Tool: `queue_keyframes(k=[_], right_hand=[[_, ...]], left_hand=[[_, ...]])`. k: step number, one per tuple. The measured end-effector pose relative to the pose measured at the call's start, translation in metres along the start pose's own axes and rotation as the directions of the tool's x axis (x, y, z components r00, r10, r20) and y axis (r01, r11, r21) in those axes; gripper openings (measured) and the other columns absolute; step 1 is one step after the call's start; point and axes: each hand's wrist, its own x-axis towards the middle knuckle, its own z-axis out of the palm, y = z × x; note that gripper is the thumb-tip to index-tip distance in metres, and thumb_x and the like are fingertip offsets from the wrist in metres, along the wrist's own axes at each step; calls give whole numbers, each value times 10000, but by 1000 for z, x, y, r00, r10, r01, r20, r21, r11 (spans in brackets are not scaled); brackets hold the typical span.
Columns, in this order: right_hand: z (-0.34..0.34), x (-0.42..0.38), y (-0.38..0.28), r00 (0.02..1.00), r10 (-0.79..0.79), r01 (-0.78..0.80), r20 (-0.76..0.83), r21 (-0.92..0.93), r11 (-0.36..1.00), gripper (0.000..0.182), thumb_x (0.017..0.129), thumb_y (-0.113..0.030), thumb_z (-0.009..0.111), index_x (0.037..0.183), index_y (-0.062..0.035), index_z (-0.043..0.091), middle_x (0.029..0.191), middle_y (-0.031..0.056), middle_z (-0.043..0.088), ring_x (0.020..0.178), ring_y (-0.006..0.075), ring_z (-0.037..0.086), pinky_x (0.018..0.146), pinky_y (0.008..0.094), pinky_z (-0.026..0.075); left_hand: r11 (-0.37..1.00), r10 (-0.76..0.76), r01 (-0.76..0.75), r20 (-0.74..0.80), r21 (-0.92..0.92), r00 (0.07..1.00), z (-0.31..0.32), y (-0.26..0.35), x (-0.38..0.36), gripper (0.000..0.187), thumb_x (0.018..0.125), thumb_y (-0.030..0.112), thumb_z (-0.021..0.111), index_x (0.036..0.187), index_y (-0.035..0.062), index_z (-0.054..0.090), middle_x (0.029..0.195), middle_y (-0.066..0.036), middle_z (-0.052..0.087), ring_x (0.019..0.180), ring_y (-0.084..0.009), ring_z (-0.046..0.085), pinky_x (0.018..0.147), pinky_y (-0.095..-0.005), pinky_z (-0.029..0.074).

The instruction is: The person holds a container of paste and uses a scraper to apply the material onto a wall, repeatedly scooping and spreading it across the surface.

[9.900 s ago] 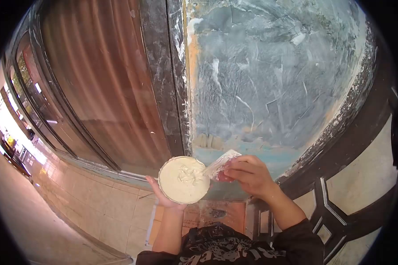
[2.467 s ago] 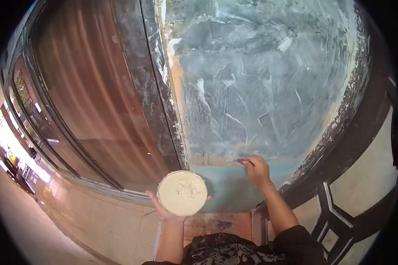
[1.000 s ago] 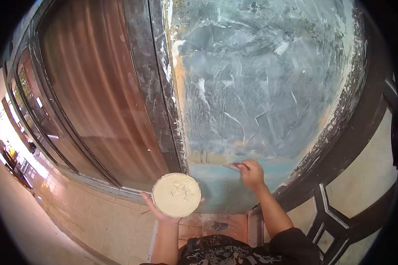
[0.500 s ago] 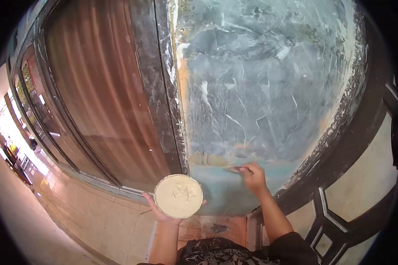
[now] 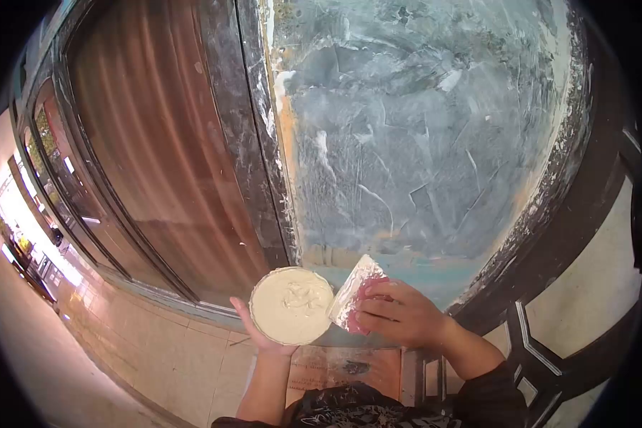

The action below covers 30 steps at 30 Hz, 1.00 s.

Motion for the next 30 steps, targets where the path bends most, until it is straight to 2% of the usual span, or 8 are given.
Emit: queue_keyframes(k=[8, 18, 20, 21, 23, 24, 26, 30], right_hand=[[-2, -6, 7, 1000, 19, -19, -13, -2, 1000, 249, 794, -119, 701, 1040, -116, 656, 1097, 19, 633, 1114, 257, 603, 884, 412, 551], [-14, -14, 20, 995, 73, -65, -75, 101, 993, 292, 726, -65, 729, 1014, -87, 684, 1055, 35, 656, 1071, 268, 631, 909, 385, 546], [-12, -20, 24, 983, 116, -102, -145, 98, 990, 282, 715, -33, 727, 995, -70, 707, 1063, 39, 672, 1065, 267, 637, 903, 384, 548], [-12, -23, 26, 983, 114, -99, -142, 106, 989, 282, 715, -33, 727, 995, -70, 707, 1063, 39, 672, 1065, 267, 637, 903, 384, 548], [-11, -30, 32, 950, 207, -189, -235, 98, 977, 234, 748, -12, 732, 978, -55, 731, 1030, 51, 705, 994, 282, 659, 864, 390, 557], [-11, -35, 38, 950, 207, -187, -235, 105, 977, 234, 748, -12, 732, 978, -55, 731, 1030, 51, 705, 994, 282, 659, 864, 390, 557], [-8, -50, 51, 867, 414, -378, -278, 175, 909, 147, 823, -27, 739, 970, -38, 737, 963, 85, 728, 898, 309, 669, 793, 396, 557], [22, -86, 77, 723, 648, -614, -237, 208, 761, 100, 880, -68, 742, 972, -28, 737, 915, 120, 730, 822, 337, 660, 735, 403, 545]], left_hand=[[991, 23, -17, -45, 131, 999, 11, -15, 0, 1063, 916, 897, 257, 1507, 40, 474, 1514, -189, 517, 1355, -381, 534, 1122, -554, 453], [993, 28, -18, -81, 120, 996, 39, -33, -7, 1034, 941, 865, 274, 1496, 18, 483, 1501, -184, 536, 1348, -371, 545, 1127, -517, 454], [990, 35, -21, -98, 137, 995, 40, -37, -8, 1054, 915, 895, 263, 1518, 55, 464, 1530, -191, 502, 1358, -422, 521, 1104, -637, 440], [990, 41, -26, -105, 137, 994, 41, -39, -10, 1054, 915, 895, 263, 1518, 55, 464, 1530, -191, 502, 1358, -422, 521, 1104, -637, 440], [979, -145, 168, 195, -111, 970, 44, -42, -12, 1231, 797, 1002, 209, 1594, 72, 340, 1603, -238, 383, 1407, -507, 438, 1065, -787, 376], [980, -141, 164, 190, -109, 972, 41, -44, -14, 1231, 797, 1002, 209, 1594, 72, 340, 1603, -238, 383, 1407, -507, 438, 1065, -787, 376], [974, -150, 163, 96, -155, 984, 29, -47, -21, 1291, 733, 1045, 201, 1616, 108, 298, 1624, -253, 331, 1414, -561, 397, 984, -889, 336], [986, -94, 95, 15, -139, 995, 20, -46, -42, 1276, 737, 1043, 193, 1617, 126, 305, 1630, -245, 327, 1416, -554, 398, 993, -883, 338]])
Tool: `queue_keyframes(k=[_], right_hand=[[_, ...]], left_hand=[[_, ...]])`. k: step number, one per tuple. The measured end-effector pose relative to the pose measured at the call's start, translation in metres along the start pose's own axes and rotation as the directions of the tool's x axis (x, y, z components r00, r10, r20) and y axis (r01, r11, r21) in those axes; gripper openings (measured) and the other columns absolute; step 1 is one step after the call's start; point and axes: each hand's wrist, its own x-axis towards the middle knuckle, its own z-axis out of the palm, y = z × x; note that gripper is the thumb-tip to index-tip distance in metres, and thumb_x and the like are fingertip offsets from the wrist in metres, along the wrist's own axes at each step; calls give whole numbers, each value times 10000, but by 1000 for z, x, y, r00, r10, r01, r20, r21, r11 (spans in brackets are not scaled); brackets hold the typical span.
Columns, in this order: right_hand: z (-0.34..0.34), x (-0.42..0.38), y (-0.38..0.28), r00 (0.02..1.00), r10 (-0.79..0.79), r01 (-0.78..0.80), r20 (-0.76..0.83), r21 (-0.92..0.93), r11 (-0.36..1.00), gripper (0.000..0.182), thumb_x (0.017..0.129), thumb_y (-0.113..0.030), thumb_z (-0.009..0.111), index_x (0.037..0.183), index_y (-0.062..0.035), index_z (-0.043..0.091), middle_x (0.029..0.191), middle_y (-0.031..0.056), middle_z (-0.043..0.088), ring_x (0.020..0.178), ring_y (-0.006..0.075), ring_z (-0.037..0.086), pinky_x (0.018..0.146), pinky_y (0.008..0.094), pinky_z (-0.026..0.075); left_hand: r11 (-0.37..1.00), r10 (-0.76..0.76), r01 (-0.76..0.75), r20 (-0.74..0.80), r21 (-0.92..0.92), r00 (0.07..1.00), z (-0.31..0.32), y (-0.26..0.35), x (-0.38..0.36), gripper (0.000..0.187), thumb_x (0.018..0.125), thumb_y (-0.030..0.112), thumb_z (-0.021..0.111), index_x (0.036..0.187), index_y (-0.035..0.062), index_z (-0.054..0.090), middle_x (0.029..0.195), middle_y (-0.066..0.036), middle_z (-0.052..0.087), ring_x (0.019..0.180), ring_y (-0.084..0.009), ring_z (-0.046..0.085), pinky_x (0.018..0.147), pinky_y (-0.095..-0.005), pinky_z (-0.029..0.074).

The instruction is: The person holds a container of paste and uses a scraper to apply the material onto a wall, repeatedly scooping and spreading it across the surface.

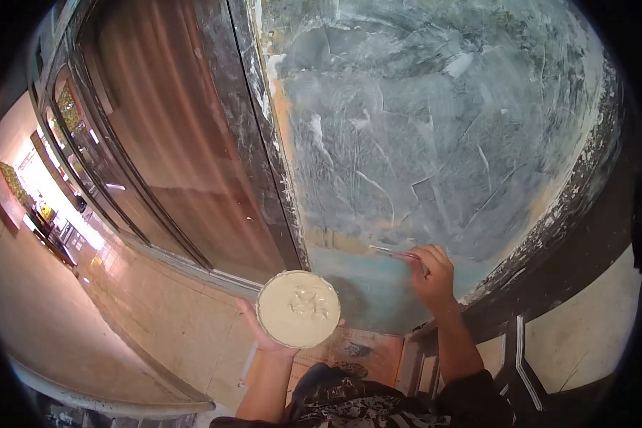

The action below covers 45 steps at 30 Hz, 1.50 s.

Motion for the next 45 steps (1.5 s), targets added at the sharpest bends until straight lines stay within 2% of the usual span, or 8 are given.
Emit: queue_keyframes(k=[5, 9, 11, 15, 17, 23, 39, 45], right_hand=[[39, -25, 43, 997, 71, -70, 33, -41, 997, 98, 898, -111, 742, 953, -31, 730, 922, 108, 728, 850, 331, 661, 737, 419, 539], [64, -38, 61, 993, 113, -110, 35, -87, 990, 105, 903, -129, 740, 953, -37, 729, 934, 95, 726, 881, 324, 666, 747, 422, 543], [72, -41, 67, 994, 111, -106, 22, -157, 982, 109, 905, -137, 737, 964, -46, 728, 943, 90, 722, 894, 322, 669, 752, 423, 546], [75, -41, 69, 993, 94, -103, -71, -135, 985, 104, 903, -116, 714, 947, -21, 711, 907, 136, 702, 859, 369, 652, 746, 436, 531], [74, -43, 69, 997, 57, -65, -53, -155, 986, 89, 900, -115, 724, 964, -53, 721, 929, 88, 713, 871, 328, 664, 723, 431, 550], [81, -44, 69, 989, 119, -132, -86, -180, 975, 90, 898, -109, 719, 957, -42, 713, 909, 88, 707, 846, 335, 662, 711, 432, 548], [72, -39, 58, 983, 132, -149, -131, -133, 980, 79, 905, -121, 711, 936, -49, 709, 892, 96, 692, 849, 337, 649, 712, 439, 541], [83, -44, 64, 986, 157, -165, -60, -164, 973, 103, 902, -134, 719, 943, -42, 702, 897, 111, 685, 857, 356, 643, 721, 439, 532]], left_hand=[[986, 115, -128, -123, -104, 986, -2, 6, -12, 1092, 856, 946, 268, 1570, 133, 410, 1604, -184, 401, 1376, -505, 460, 970, -874, 360], [989, 141, -140, -31, 35, 989, -4, 8, -14, 1071, 883, 922, 269, 1562, 108, 417, 1597, -185, 412, 1374, -483, 472, 1003, -835, 378], [993, 116, -117, -36, -33, 993, -6, 11, -14, 1207, 774, 1014, 212, 1605, 147, 344, 1619, -238, 350, 1409, -549, 409, 967, -895, 346], [942, 130, -159, -116, -296, 985, -12, 19, -14, 1190, 779, 1009, 222, 1595, 154, 363, 1607, -240, 367, 1403, -552, 413, 962, -897, 347], [991, 117, -120, -59, -64, 991, -18, 20, -11, 1185, 777, 1009, 232, 1587, 158, 377, 1604, -239, 370, 1398, -556, 416, 958, -903, 344], [995, 95, -95, -6, 19, 995, -30, 28, -3, 1195, 769, 1016, 238, 1588, 156, 377, 1613, -233, 359, 1403, -560, 406, 967, -907, 326], [980, 86, -87, -15, -177, 996, -32, 26, -1, 1180, 764, 1014, 262, 1594, 182, 376, 1631, -210, 343, 1423, -549, 386, 977, -926, 277], [987, 128, -122, -45, 106, 991, -39, 26, 0, 1171, 754, 1016, 280, 1581, 195, 394, 1628, -208, 348, 1419, -554, 387, 953, -934, 287]])
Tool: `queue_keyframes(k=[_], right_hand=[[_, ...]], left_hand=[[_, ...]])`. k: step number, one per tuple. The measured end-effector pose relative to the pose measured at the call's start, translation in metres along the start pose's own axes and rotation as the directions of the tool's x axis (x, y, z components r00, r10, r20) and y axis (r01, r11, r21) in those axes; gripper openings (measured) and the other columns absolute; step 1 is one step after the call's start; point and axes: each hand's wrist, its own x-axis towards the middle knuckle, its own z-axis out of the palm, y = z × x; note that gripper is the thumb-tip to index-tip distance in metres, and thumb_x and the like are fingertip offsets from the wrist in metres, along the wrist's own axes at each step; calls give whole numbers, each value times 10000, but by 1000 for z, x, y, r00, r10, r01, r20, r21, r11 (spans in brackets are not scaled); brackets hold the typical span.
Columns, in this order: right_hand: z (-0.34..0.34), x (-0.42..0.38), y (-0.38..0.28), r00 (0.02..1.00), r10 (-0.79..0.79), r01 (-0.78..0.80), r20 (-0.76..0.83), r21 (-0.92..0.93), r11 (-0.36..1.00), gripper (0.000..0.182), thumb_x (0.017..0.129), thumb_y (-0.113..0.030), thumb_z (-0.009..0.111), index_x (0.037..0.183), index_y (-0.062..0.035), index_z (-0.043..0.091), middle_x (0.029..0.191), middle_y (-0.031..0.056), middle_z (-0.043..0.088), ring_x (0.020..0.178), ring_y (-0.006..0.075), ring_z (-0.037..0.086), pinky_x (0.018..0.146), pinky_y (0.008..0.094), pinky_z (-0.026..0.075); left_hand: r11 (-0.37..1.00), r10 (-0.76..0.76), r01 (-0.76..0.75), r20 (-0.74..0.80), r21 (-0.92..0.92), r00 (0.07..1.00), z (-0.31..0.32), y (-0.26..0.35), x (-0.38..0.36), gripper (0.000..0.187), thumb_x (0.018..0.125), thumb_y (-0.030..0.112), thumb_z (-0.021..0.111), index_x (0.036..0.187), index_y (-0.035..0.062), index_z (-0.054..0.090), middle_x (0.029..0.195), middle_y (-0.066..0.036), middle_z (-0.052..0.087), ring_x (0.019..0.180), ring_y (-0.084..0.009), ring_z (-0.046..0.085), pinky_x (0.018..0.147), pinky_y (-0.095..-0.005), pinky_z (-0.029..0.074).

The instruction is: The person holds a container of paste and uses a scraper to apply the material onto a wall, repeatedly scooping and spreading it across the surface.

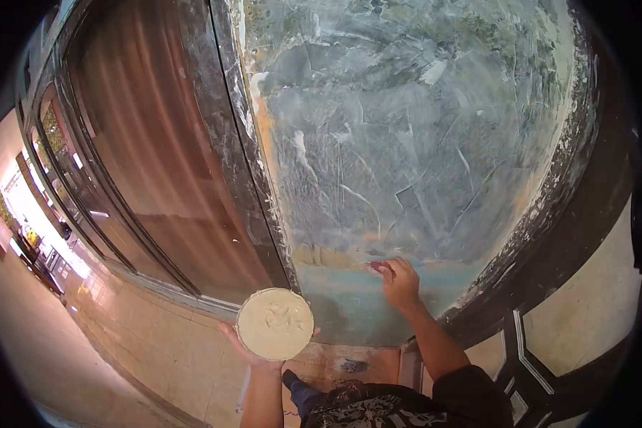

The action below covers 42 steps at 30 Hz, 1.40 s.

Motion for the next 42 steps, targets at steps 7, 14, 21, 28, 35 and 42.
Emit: queue_keyframes(k=[7, 14, 21, 28, 35, 42], right_hand=[[-12, 9, -4, 998, -4, 9, -58, 83, 996, 101, 897, -120, 719, 950, -37, 698, 906, 108, 688, 866, 352, 646, 724, 437, 532], [-1, 15, -3, 993, -75, 73, -89, -18, 997, 82, 891, -113, 730, 937, -50, 705, 900, 88, 692, 848, 327, 648, 689, 423, 540], [-6, 4, -10, 999, -39, 39, -4, 25, 999, 91, 881, -89, 721, 941, -26, 695, 903, 127, 685, 870, 370, 646, 742, 440, 529], [-9, 20, -14, 997, -14, 13, -79, -19, 1000, 69, 919, -127, 703, 925, -58, 698, 909, 87, 681, 873, 327, 648, 703, 427, 539], [3, -5, 0, 998, -63, 63, 10, -13, 998, 55, 918, -120, 702, 944, -72, 696, 916, 78, 684, 872, 332, 644, 697, 438, 540], [-13, 22, -14, 994, -14, 15, -108, 9, 1000, 55, 889, -75, 711, 942, -66, 697, 923, 84, 682, 879, 327, 640, 716, 427, 533]], left_hand=[[992, -10, 9, -5, -126, 1000, 4, -3, -4, 1166, 757, 1016, 263, 1582, 201, 389, 1629, -208, 347, 1415, -560, 385, 941, -934, 300], [996, 6, -7, 17, 88, 1000, -1, -1, -4, 1164, 759, 1014, 263, 1580, 200, 393, 1620, -209, 359, 1412, -552, 394, 943, -923, 319], [999, 12, -12, -5, 46, 1000, -3, 0, -7, 1161, 765, 1006, 283, 1583, 188, 389, 1613, -214, 367, 1407, -555, 401, 948, -918, 321], [1000, 6, -5, 55, -24, 998, -2, 3, -9, 1159, 774, 1002, 271, 1587, 184, 381, 1620, -212, 359, 1408, -562, 397, 946, -924, 314], [989, -19, 26, 55, -143, 998, -2, 3, -11, 1155, 773, 1004, 266, 1595, 198, 369, 1635, -203, 337, 1422, -558, 379, 961, -932, 282], [985, -40, 54, 93, -161, 995, -3, 4, -9, 1173, 762, 1011, 274, 1603, 198, 359, 1654, -195, 305, 1452, -538, 348, 990, -933, 247]])
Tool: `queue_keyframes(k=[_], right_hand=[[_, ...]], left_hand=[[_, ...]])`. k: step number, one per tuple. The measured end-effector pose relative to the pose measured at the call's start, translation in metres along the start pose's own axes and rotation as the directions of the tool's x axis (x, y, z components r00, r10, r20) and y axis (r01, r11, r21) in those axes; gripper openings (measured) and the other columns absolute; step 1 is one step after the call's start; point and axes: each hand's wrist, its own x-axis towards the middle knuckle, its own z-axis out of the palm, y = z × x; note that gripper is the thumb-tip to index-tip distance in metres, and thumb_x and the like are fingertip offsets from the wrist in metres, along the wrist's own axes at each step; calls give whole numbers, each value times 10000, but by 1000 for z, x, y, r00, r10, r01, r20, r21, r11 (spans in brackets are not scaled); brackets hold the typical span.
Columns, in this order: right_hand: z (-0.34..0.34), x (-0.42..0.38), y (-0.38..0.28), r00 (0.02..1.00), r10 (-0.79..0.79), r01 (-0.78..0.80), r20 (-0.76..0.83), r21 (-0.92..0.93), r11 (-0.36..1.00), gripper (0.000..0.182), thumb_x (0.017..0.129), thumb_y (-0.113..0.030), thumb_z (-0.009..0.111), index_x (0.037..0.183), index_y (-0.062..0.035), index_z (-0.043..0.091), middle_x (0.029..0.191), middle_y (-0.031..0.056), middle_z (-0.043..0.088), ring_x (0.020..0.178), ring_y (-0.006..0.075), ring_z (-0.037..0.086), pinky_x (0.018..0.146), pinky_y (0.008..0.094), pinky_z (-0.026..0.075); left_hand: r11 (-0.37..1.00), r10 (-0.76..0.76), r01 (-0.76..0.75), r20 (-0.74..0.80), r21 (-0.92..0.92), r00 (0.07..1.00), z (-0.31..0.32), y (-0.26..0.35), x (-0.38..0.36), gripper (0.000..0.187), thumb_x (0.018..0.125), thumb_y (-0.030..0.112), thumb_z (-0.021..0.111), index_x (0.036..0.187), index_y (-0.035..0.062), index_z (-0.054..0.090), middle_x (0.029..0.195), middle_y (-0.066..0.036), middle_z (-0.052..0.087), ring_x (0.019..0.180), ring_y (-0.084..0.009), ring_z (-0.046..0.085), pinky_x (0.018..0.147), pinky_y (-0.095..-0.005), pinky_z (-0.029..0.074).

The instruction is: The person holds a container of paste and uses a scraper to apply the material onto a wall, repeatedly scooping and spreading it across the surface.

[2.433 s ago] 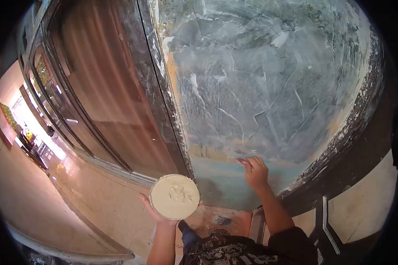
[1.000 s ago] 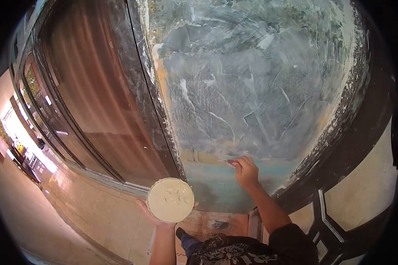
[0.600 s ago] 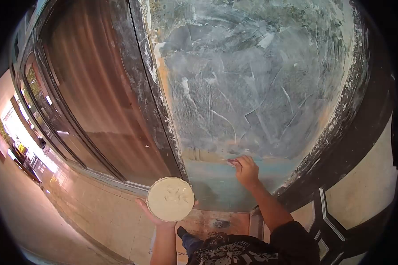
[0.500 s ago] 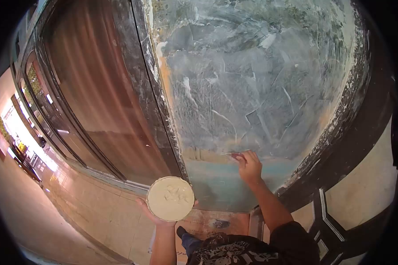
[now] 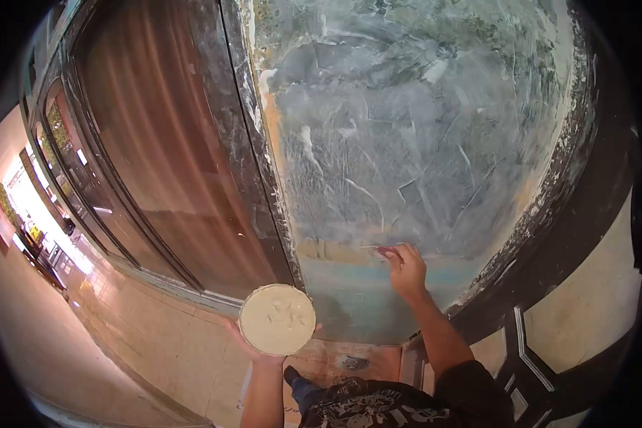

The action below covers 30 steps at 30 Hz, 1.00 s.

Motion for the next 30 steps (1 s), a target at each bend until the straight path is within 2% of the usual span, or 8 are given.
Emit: queue_keyframes(k=[4, 6, 7, 11, 13, 14, 16, 30], right_hand=[[-28, 16, -22, 997, -35, 20, 64, 220, 975, 99, 847, -21, 722, 939, -52, 702, 928, 103, 684, 867, 329, 631, 748, 418, 525], [-47, 25, -43, 944, -313, 262, 103, 345, 901, 140, 801, 21, 724, 925, -42, 704, 945, 95, 686, 888, 323, 637, 775, 409, 523], [-58, 29, -58, 944, -312, 259, 105, 348, 901, 140, 801, 21, 724, 925, -42, 704, 945, 95, 686, 888, 323, 637, 775, 409, 523], [-86, 38, -106, 730, -655, 544, 194, 414, 729, 243, 764, 30, 711, 977, -85, 694, 1057, 49, 669, 1019, 294, 631, 863, 404, 518], [-95, 45, -117, 564, -765, 629, 310, 438, 642, 266, 793, -27, 686, 1035, -135, 677, 1113, 27, 640, 1120, 271, 598, 934, 404, 501], [-97, 46, -122, 565, -764, 629, 311, 436, 643, 266, 793, -27, 686, 1035, -135, 677, 1113, 27, 640, 1120, 271, 598, 934, 404, 501], [-99, 46, -129, 472, -777, 677, 416, 394, 622, 213, 832, -91, 661, 1037, -142, 677, 1085, 18, 631, 1133, 263, 592, 927, 406, 504], [-83, 34, -123, 494, -781, 658, 382, 422, 623, 233, 840, -112, 648, 1071, -117, 682, 1138, 25, 635, 1174, 269, 576, 979, 401, 496]], left_hand=[[996, 6, -9, -34, -86, 999, 15, -6, 3, 1183, 761, 1013, 276, 1608, 190, 345, 1662, -192, 289, 1455, -539, 343, 993, -938, 235], [997, -8, 7, -15, -72, 1000, 21, -9, 6, 1198, 759, 1016, 276, 1611, 176, 332, 1662, -200, 285, 1453, -542, 343, 1003, -933, 237], [1000, -8, 7, -31, -27, 999, 24, -11, 8, 1198, 761, 1017, 270, 1613, 177, 321, 1660, -208, 279, 1449, -550, 344, 992, -940, 241], [990, -10, 7, 25, 140, 1000, 24, -12, 15, 1179, 795, 997, 257, 1595, 136, 355, 1637, -210, 328, 1431, -520, 392, 1046, -864, 312], [995, 95, -98, -97, -27, 991, 20, -12, 17, 1136, 850, 956, 252, 1563, 84, 406, 1594, -203, 410, 1407, -459, 456, 1113, -716, 390], [995, 93, -96, -96, -28, 991, 21, -14, 17, 1136, 850, 956, 252, 1563, 84, 406, 1594, -203, 410, 1407, -459, 456, 1113, -716, 390], [940, 184, -146, -97, 309, 978, 27, -19, 20, 1037, 946, 860, 266, 1480, 4, 506, 1507, -184, 537, 1354, -371, 539, 1129, -512, 461], [949, 165, -130, -101, 287, 981, 32, -23, 19, 1027, 940, 864, 284, 1478, 19, 509, 1503, -174, 541, 1344, -370, 547, 1129, -534, 453]])
